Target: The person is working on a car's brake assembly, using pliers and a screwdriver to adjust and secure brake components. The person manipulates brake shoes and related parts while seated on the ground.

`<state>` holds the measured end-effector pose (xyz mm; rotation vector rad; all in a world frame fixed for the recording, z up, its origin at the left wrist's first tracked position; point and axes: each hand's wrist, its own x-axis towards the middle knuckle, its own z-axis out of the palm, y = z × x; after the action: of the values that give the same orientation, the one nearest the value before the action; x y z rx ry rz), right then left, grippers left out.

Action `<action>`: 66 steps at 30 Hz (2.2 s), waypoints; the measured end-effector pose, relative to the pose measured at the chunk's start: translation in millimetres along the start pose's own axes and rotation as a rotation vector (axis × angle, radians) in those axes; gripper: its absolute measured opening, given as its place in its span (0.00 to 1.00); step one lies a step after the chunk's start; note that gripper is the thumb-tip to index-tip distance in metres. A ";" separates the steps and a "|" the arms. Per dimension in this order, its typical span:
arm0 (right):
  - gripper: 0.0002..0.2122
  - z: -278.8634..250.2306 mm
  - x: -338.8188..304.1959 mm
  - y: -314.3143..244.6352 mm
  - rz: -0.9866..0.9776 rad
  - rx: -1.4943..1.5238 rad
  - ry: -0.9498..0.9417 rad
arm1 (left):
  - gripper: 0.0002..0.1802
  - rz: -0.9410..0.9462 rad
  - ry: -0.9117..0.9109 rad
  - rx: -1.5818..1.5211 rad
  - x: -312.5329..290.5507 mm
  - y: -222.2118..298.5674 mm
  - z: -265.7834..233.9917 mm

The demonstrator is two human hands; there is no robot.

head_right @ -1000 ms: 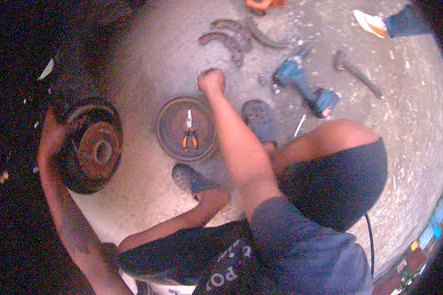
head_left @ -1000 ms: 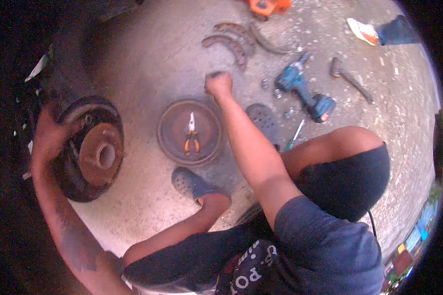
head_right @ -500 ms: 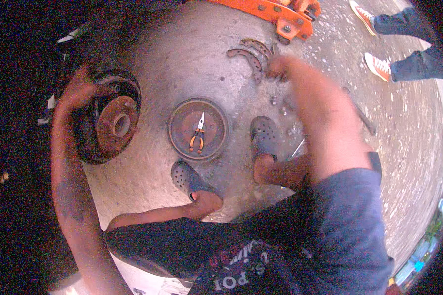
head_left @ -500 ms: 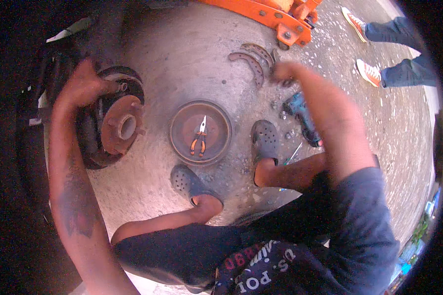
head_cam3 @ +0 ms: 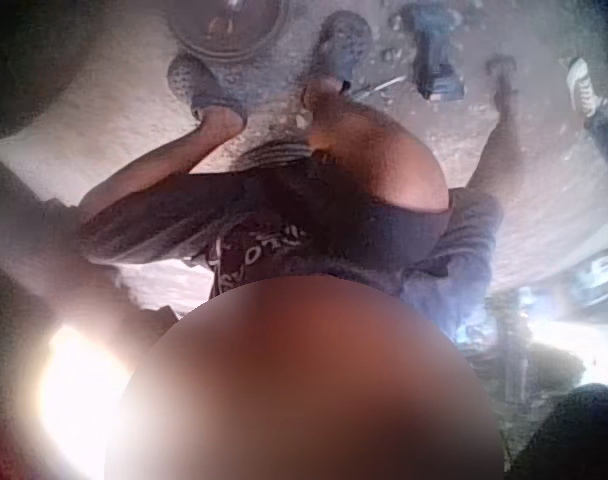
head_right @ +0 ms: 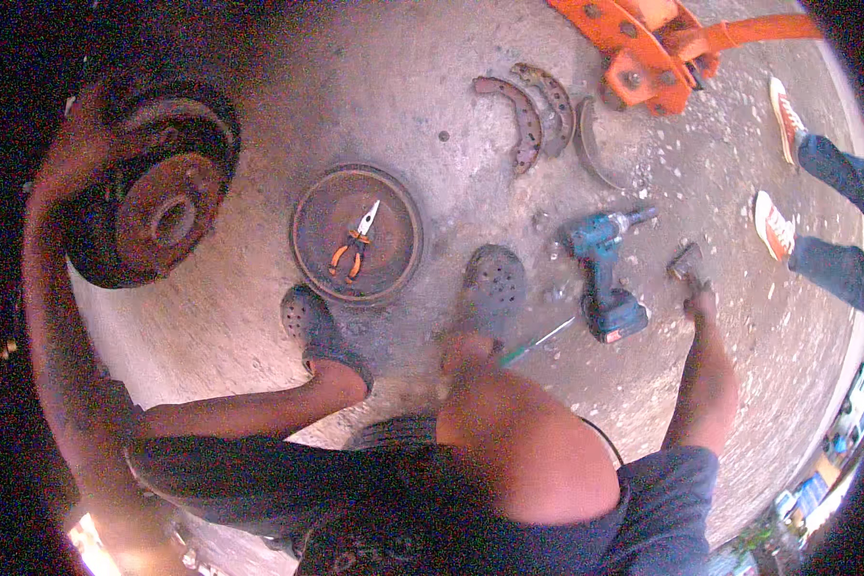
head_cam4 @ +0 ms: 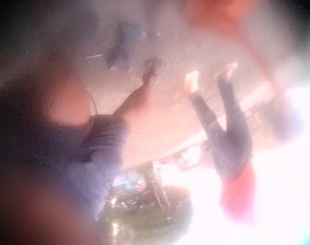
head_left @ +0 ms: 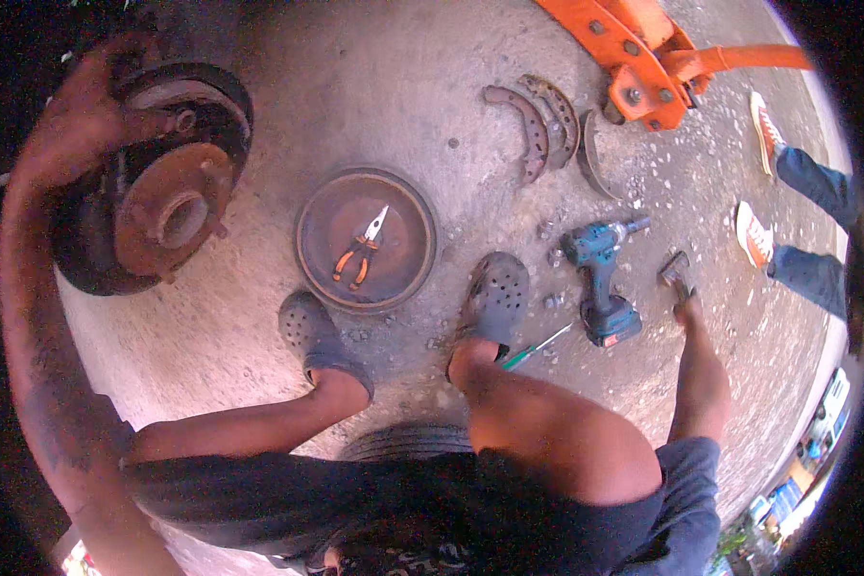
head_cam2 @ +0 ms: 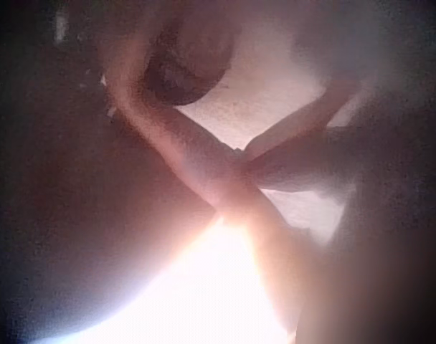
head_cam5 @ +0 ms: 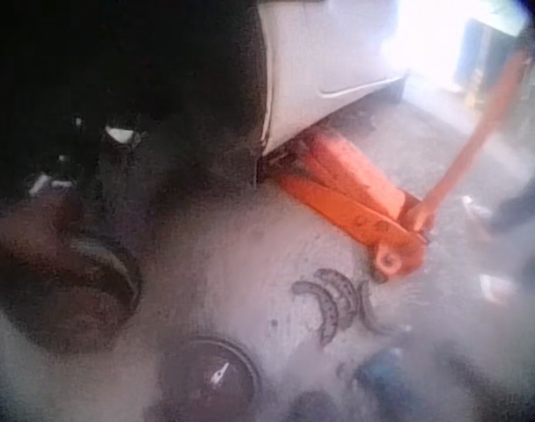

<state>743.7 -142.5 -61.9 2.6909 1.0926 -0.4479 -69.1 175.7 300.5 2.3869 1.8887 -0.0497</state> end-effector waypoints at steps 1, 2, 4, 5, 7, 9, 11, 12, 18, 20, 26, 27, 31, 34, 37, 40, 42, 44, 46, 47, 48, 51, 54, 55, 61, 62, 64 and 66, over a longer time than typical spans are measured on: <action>0.26 3.2 -8.1 -2.6 0.024 -0.068 -0.012 | 0.51 0.019 0.010 0.041 1.2 -2.1 1.3; 0.24 3.0 -12.8 -4.3 0.044 -0.126 -0.024 | 0.50 -0.003 0.025 -0.059 2.6 -3.8 3.9; 0.22 0.6 -15.0 -4.2 0.062 -0.233 -0.056 | 0.50 -0.017 0.029 -0.092 3.0 -6.6 6.3; 0.21 0.5 -12.8 -2.0 0.036 -0.247 -0.069 | 0.50 -0.019 0.026 -0.090 2.9 -7.4 7.8; 0.17 0.6 -7.7 5.6 -0.084 -0.168 -0.069 | 0.49 -0.026 0.025 -0.082 1.1 -7.8 10.2; 0.16 -0.3 -11.0 9.5 -0.255 -0.143 0.004 | 0.49 -0.031 0.029 -0.077 -1.0 -7.4 11.9; 0.15 -5.8 -26.4 -0.8 -0.391 -0.063 0.059 | 0.49 -0.033 0.027 -0.076 -3.4 -6.0 12.4; 0.15 -12.0 -39.2 -12.7 -0.456 0.004 0.066 | 0.49 -0.033 0.027 -0.074 -4.3 -5.0 12.6; 0.17 -80.4 -145.7 -146.5 -0.438 0.576 -0.042 | 0.49 -0.026 0.006 -0.047 -20.2 7.4 20.8; 0.17 -107.5 -172.7 -194.0 -0.364 0.827 -0.243 | 0.48 -0.026 0.004 -0.047 -27.4 12.0 22.9; 0.16 -107.1 -210.3 -341.0 -0.221 1.097 -0.621 | 0.48 0.007 0.004 -0.047 -38.6 23.9 29.9; 0.16 -98.0 -208.3 -364.6 -0.176 1.056 -0.655 | 0.48 0.017 0.005 -0.047 -40.7 25.9 31.1; 0.18 -58.4 -204.0 -429.0 -0.316 0.967 -0.756 | 0.48 0.058 0.003 -0.051 -54.0 32.6 37.5; 0.19 -41.6 -202.0 -442.9 -0.448 0.894 -0.705 | 0.47 0.078 -0.002 -0.058 -61.4 36.1 42.1; 0.20 -32.9 -199.4 -445.2 -0.476 0.899 -0.658 | 0.47 0.097 -0.006 -0.071 -66.1 40.8 44.5; 0.21 -24.1 -193.0 -451.5 -0.448 0.892 -0.641 | 0.47 0.119 -0.011 -0.078 -68.3 46.0 46.9; 0.24 -15.3 -186.7 -459.2 -0.452 0.818 -0.642 | 0.47 0.130 -0.012 -0.080 -70.8 49.2 49.2; 0.24 -8.0 -178.6 -462.8 -0.579 0.841 -0.583 | 0.47 0.141 -0.014 -0.080 -73.6 51.0 50.4; 0.24 -3.6 -170.4 -458.1 -0.582 0.825 -0.599 | 0.46 0.147 -0.017 -0.079 -76.4 52.7 52.4; 0.25 -0.3 -167.3 -455.6 -0.539 0.831 -0.618 | 0.46 0.148 -0.019 -0.083 -78.3 53.7 52.8; 0.26 3.0 -164.9 -452.8 -0.534 0.816 -0.605 | 0.46 0.146 -0.027 -0.079 -79.8 55.3 54.4; 0.27 12.4 -158.1 -452.4 -0.583 0.747 -0.492 | 0.46 0.160 -0.021 -0.092 -82.4 58.7 56.5; 0.20 14.4 -159.0 -455.4 -0.587 0.757 -0.384 | 0.46 0.169 -0.019 -0.094 -83.5 61.3 57.5; 0.18 11.6 -160.7 -455.4 -0.502 0.870 -0.420 | 0.46 0.164 -0.025 -0.094 -83.7 62.1 58.0; 0.15 -10.9 -178.6 -450.7 -0.537 1.016 -0.563 | 0.45 0.172 -0.035 -0.102 -84.5 65.1 60.7; 0.15 -12.2 -180.1 -453.0 -0.634 1.042 -0.568 | 0.45 0.176 -0.035 -0.100 -86.2 66.4 60.5; 0.15 -11.6 -182.9 -458.0 -0.592 0.980 -0.564 | 0.45 0.184 -0.042 -0.104 -87.7 68.6 63.1; 0.16 -10.5 -182.7 -464.8 -0.630 0.890 -0.545 | 0.45 0.187 -0.043 -0.108 -90.2 70.7 64.6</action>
<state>294.0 71.2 -21.6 2.4102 1.8182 -2.0386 -19.0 66.0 248.0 2.4553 1.5998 0.0151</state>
